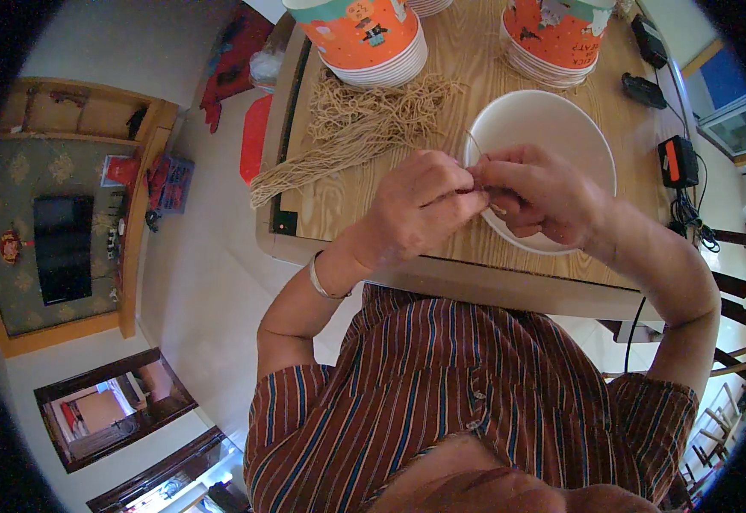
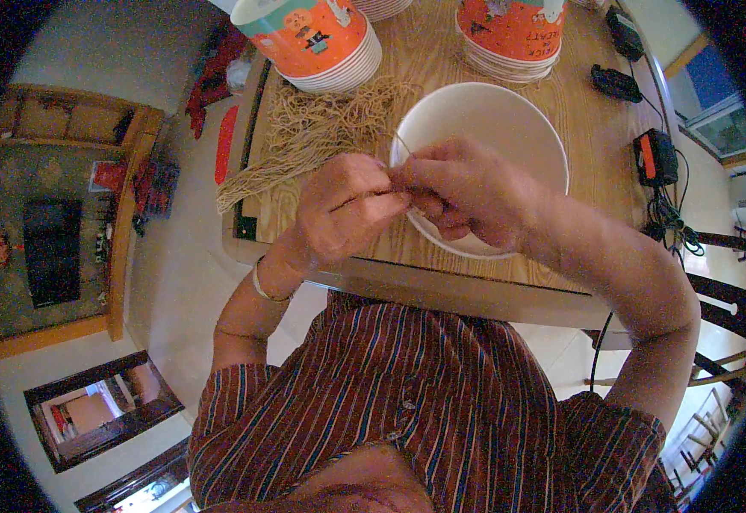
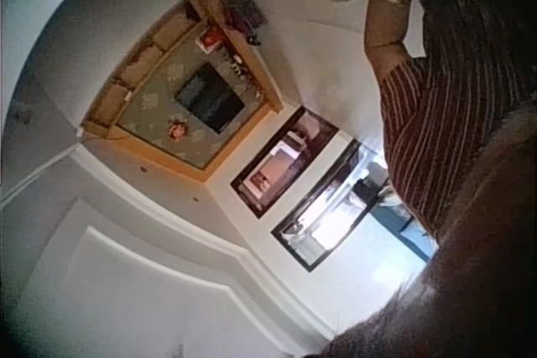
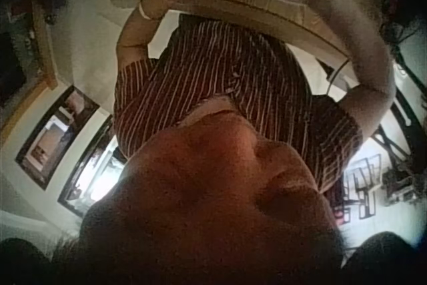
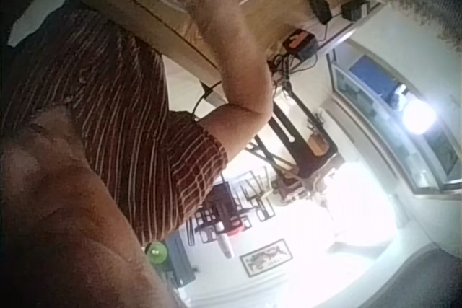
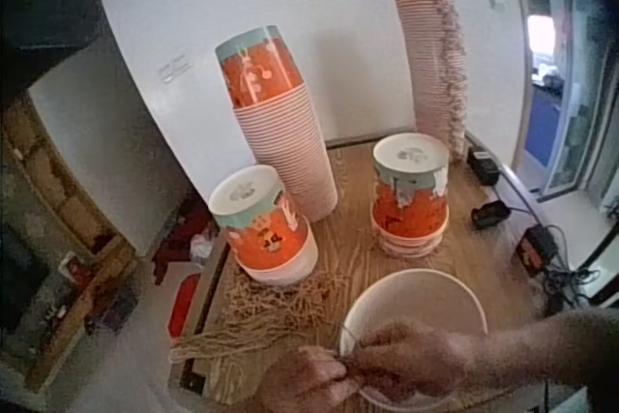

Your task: Tying strings onto a paper bowl to create a handle or decorative element.

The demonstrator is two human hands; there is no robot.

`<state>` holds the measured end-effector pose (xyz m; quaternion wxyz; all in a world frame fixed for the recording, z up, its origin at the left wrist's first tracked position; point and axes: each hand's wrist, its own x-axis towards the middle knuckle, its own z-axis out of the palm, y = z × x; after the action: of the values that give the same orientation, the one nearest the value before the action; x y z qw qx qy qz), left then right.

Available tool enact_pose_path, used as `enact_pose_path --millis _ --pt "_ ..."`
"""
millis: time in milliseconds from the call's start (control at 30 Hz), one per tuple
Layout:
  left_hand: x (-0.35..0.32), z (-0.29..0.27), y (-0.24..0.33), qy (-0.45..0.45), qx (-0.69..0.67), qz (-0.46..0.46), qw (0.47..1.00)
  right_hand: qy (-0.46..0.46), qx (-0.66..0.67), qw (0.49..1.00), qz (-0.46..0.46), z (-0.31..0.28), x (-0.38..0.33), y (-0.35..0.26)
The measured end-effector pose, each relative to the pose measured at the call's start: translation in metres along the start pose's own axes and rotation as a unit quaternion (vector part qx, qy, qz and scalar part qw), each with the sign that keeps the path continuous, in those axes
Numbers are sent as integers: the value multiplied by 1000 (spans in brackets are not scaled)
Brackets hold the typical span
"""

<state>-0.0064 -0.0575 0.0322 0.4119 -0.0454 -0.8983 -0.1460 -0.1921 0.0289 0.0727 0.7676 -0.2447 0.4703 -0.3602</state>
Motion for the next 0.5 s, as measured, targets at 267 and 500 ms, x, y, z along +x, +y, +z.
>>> enact_pose_path --millis 267,500 --pt "-7 7 21 37 -40 -113 992 -7 13 1000 -8 7 -7 9" --pt "-15 10 33 69 -31 -144 987 11 28 999 -12 16 -6 14"
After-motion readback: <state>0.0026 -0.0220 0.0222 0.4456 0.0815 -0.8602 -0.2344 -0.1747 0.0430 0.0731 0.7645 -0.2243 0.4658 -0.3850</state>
